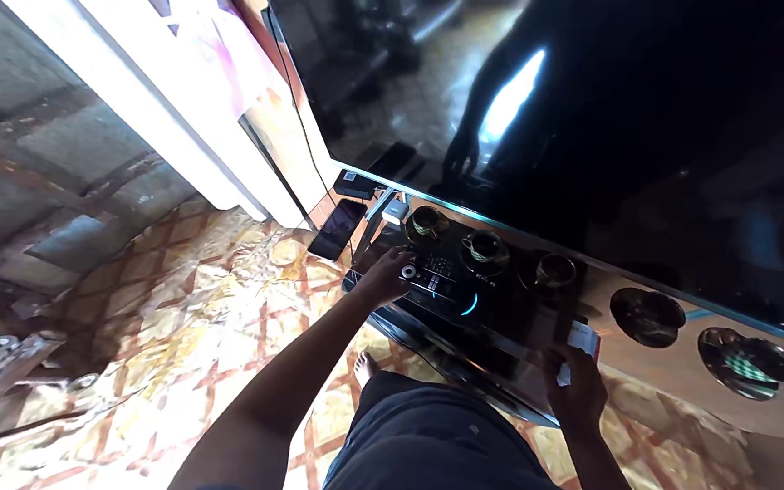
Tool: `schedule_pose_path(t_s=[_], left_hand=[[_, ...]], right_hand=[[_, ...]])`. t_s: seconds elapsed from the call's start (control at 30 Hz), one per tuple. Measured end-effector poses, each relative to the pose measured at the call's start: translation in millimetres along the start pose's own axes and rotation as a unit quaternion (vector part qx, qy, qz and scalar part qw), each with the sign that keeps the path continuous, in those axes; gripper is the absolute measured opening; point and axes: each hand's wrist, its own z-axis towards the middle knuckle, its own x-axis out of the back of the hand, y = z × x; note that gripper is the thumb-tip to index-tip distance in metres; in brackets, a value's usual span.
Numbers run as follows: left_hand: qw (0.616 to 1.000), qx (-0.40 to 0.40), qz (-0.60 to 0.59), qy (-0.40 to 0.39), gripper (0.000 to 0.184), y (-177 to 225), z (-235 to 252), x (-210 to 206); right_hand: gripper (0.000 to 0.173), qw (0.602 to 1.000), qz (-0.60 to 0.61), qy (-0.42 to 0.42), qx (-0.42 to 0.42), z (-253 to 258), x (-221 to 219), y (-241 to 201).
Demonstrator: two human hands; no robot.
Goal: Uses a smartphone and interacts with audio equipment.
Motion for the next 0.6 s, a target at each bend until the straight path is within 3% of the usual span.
schedule_pose_path(t_s=[0.2,0.33,0.6], left_hand=[[0.997,-0.019,-0.046,0.067,0.052,-14.6,-15.3,1.6],[0.98,-0.007,-0.109,0.169,0.036,-44.5,-25.8,15.7],[0.912,0.106,-0.212,0.333,0.028,-125.0,-14.0,77.0]], right_hand=[[0.044,1.0,0.0,0.007,0.0,-1.1,-1.5,0.3],[0.044,1.0,0.011,0.005,-0.022,0.2,-1.7,-1.8],[0.055,0.975,0.118,0.037,-0.186,12.2,-8.5,-20.1]])
